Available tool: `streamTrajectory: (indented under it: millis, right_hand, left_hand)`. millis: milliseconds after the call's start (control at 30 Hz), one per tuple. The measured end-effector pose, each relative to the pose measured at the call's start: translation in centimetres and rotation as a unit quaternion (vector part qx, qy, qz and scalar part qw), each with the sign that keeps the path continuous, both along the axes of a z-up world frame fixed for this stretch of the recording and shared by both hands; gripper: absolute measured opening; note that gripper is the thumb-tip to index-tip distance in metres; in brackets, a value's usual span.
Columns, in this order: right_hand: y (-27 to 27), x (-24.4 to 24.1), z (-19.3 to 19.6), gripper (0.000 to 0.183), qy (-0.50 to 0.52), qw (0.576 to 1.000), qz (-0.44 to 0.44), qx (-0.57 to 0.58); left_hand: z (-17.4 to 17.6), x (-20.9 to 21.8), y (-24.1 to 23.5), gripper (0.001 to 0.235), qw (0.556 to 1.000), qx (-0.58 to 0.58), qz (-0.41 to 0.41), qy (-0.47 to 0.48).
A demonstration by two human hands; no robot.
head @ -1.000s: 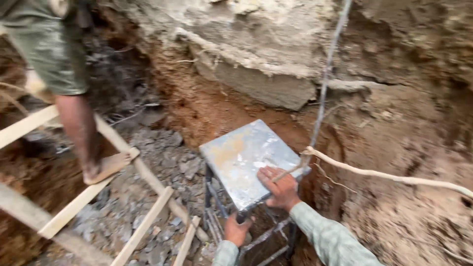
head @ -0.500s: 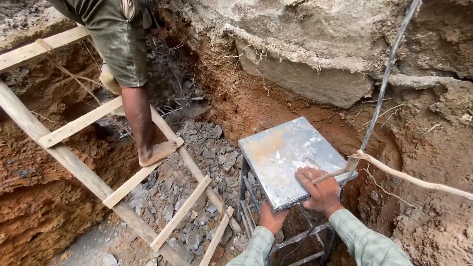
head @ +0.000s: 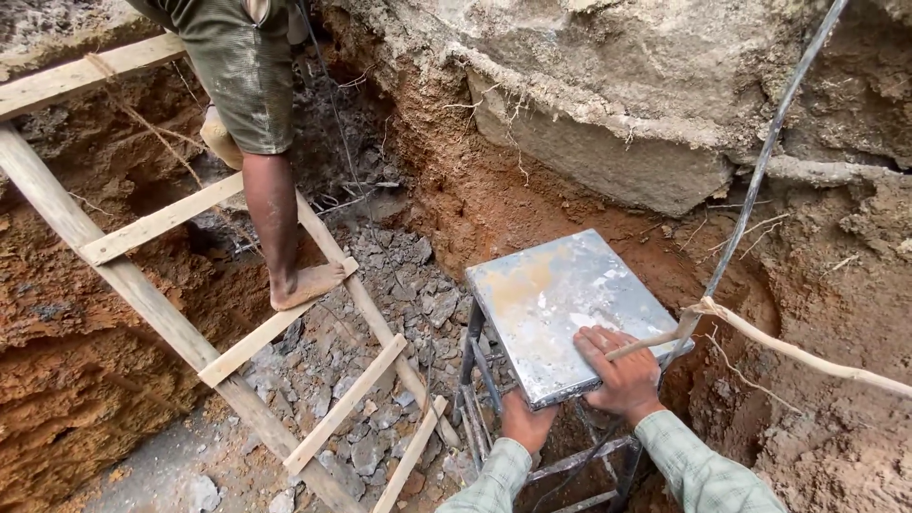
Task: Positioning and adjusting a metal stand at the base of a construction trench.
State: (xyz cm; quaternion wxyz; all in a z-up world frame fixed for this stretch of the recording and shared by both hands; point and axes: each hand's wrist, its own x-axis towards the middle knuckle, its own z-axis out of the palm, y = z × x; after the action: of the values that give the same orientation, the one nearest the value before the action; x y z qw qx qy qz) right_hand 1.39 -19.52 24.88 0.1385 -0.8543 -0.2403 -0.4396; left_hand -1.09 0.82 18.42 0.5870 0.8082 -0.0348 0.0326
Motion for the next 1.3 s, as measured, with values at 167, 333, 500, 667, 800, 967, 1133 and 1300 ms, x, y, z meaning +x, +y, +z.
streamTrajectory:
  millis: [167,333,500,667,800,967,1133,1300]
  right_hand:
    - [-0.2,0.1,-0.4,0.078,0.001,1.0,-0.013,-0.008]
    - [-0.2,0.1,-0.9,0.08,0.012,1.0,-0.021,-0.015]
    - [-0.5,0.4,-1.6,0.082,0.028,0.999,-0.023,-0.017]
    - [-0.4,0.2,-1.3,0.082,0.034,0.999,-0.02,-0.018]
    - [-0.2,0.0,-0.8,0.079,0.035,0.999,-0.021,-0.017]
    - [-0.3,0.2,-0.9,0.077,0.019,1.0,-0.017,-0.017]
    - [-0.3,0.3,-1.1,0.075,0.023,0.999,-0.029,-0.02]
    - [0.0,0.0,-0.4,0.073,0.024,0.999,-0.028,-0.021]
  left_hand:
    - [2.0,-0.6,0.1,0.033,1.0,-0.028,-0.008,-0.012]
    - [2.8,-0.8,0.2,0.032,1.0,0.008,-0.01,0.003]
    - [2.5,-0.7,0.3,0.033,0.999,0.007,-0.021,0.038]
    - [1.9,-0.4,0.5,0.033,0.999,0.004,-0.038,0.031]
    - [1.5,-0.2,0.6,0.034,0.997,0.008,-0.053,0.052]
    - [1.5,-0.1,0.6,0.035,0.996,0.012,-0.055,0.063]
    - [1.9,-0.2,0.7,0.034,0.996,0.011,-0.065,0.065]
    - [2.3,-0.2,0.7,0.036,0.994,0.007,-0.068,0.081]
